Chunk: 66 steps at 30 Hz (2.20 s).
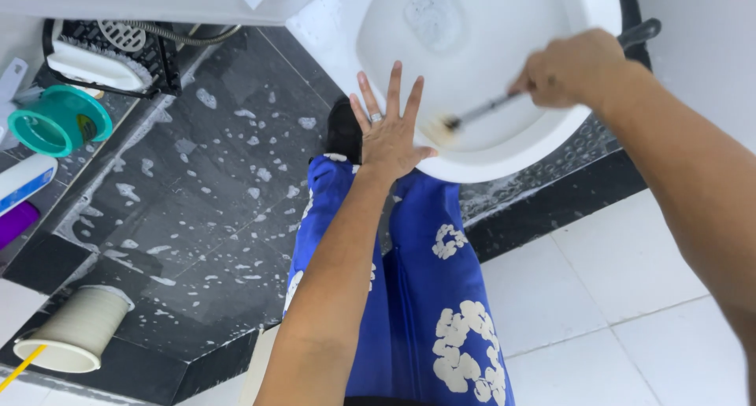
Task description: The person pours cleaning liquid into a toilet bowl, then scrubs the interior with a toilet brush. They rinse the brush under a sink faucet and scrub the toilet again before flushing it.
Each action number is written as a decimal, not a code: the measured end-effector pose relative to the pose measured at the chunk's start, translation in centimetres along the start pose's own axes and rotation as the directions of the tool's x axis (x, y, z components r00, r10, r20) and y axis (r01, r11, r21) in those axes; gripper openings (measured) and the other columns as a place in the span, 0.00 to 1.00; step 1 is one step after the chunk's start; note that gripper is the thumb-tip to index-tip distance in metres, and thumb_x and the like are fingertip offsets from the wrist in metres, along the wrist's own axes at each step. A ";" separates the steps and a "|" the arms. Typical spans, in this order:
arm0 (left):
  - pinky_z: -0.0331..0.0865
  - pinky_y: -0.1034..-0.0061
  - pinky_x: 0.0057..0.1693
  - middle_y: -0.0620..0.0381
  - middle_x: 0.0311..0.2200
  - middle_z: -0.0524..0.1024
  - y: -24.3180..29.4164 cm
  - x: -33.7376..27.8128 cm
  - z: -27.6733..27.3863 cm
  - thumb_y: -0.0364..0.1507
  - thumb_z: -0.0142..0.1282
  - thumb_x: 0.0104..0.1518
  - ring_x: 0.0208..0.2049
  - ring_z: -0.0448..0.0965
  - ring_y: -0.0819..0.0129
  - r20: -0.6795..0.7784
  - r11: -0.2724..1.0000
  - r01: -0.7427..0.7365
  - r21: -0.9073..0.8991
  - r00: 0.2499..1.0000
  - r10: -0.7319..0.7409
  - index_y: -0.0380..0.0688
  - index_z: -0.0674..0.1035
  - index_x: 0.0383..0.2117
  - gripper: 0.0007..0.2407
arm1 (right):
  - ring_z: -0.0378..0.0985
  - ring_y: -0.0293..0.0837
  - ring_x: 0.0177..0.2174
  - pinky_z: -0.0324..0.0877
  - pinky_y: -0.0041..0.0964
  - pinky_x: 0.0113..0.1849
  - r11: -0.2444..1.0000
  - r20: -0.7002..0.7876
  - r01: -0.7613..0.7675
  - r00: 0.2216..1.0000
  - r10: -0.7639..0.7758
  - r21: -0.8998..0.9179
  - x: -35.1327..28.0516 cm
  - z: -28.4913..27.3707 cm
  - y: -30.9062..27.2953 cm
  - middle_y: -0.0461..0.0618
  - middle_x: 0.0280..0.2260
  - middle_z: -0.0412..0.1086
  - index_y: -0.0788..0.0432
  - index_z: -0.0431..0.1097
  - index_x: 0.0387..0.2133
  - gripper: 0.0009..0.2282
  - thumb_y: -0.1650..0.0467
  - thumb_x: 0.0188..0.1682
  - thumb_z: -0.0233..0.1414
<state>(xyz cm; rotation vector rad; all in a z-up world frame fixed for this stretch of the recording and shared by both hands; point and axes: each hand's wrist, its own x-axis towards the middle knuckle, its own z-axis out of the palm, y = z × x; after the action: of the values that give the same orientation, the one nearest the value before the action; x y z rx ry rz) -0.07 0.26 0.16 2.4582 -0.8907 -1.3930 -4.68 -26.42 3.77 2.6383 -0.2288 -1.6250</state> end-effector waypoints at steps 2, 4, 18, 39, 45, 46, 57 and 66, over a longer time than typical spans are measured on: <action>0.20 0.32 0.71 0.56 0.74 0.24 0.1 0.0 -0.3 0.49 0.73 0.38 0.69 0.15 0.30 0.040 1.000 0.018 0.010 0.999 -0.019 0.64 0.46 0.73 0.54 | 0.82 0.39 0.48 0.62 0.43 0.59 0.988 0.126 -0.043 0.990 0.062 -0.151 -0.6 2.3 0.6 0.44 0.45 0.81 0.26 0.78 0.49 0.16 0.68 0.54 0.53; 0.20 0.32 0.70 0.56 0.73 0.24 0.0 -0.1 -0.1 0.49 0.73 0.38 0.69 0.14 0.30 0.043 1.000 0.026 0.006 0.999 -0.026 0.64 0.46 0.72 0.53 | 0.80 0.43 0.49 0.52 0.47 0.61 0.961 0.043 -0.036 0.998 0.050 -0.273 0.5 1.7 0.4 0.46 0.46 0.79 0.32 0.78 0.49 0.15 0.69 0.53 0.52; 0.18 0.29 0.69 0.55 0.73 0.24 -0.2 0.1 0.3 0.52 0.72 0.38 0.68 0.13 0.26 0.038 0.998 0.021 0.052 0.999 -0.023 0.62 0.46 0.73 0.54 | 0.71 0.44 0.53 0.40 0.49 0.60 0.903 -0.185 0.213 0.937 -0.297 -0.373 4.2 -0.7 -3.5 0.43 0.39 0.79 0.44 0.83 0.30 0.06 0.67 0.45 0.57; 0.17 0.29 0.68 0.54 0.74 0.26 -0.1 -0.2 0.1 0.51 0.72 0.38 0.67 0.12 0.27 0.033 0.998 0.040 0.049 0.999 -0.042 0.62 0.48 0.73 0.54 | 0.64 0.49 0.61 0.36 0.56 0.62 0.964 -0.544 -0.082 0.836 -0.073 -0.255 6.0 4.0 -3.1 0.53 0.51 0.75 0.36 0.81 0.38 0.09 0.65 0.52 0.52; 0.17 0.30 0.68 0.55 0.74 0.25 -0.1 0.1 0.1 0.52 0.72 0.37 0.67 0.12 0.27 0.016 0.998 0.043 0.045 0.999 -0.044 0.63 0.47 0.73 0.54 | 0.71 0.45 0.54 0.43 0.52 0.63 0.950 -0.233 0.196 0.939 -0.253 -0.243 3.5 1.2 0.2 0.43 0.41 0.79 0.35 0.82 0.34 0.07 0.66 0.48 0.57; 0.16 0.31 0.69 0.56 0.74 0.25 0.0 0.0 0.0 0.51 0.72 0.37 0.67 0.11 0.28 0.019 0.998 0.044 0.039 0.999 -0.045 0.63 0.47 0.73 0.54 | 0.71 0.45 0.54 0.45 0.51 0.61 0.940 -0.285 0.108 0.936 -0.206 -0.323 4.3 2.2 0.6 0.42 0.41 0.79 0.35 0.82 0.35 0.08 0.66 0.50 0.56; 0.16 0.31 0.69 0.55 0.74 0.26 -0.1 0.2 0.6 0.52 0.72 0.38 0.67 0.11 0.28 -0.006 0.999 0.021 0.039 1.000 -0.020 0.61 0.48 0.73 0.54 | 0.71 0.42 0.55 0.41 0.48 0.63 0.827 -0.286 0.149 0.893 -0.349 -0.542 0.5 -3.1 -4.7 0.39 0.42 0.80 0.37 0.83 0.31 0.09 0.64 0.53 0.54; 0.16 0.31 0.68 0.54 0.74 0.27 0.3 -0.3 -0.2 0.50 0.73 0.37 0.67 0.12 0.27 0.008 0.999 0.025 0.032 1.000 -0.025 0.60 0.49 0.73 0.53 | 0.72 0.39 0.52 0.52 0.40 0.55 0.818 -0.265 -0.068 0.958 -0.106 -0.571 2.2 -2.7 -1.3 0.38 0.44 0.77 0.40 0.82 0.37 0.11 0.65 0.39 0.60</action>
<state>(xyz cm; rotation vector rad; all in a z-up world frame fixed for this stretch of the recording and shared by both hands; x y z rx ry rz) -0.10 0.16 0.59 2.4968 -0.8941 -1.4090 -1.19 -25.60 2.87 2.3387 0.2665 -1.0554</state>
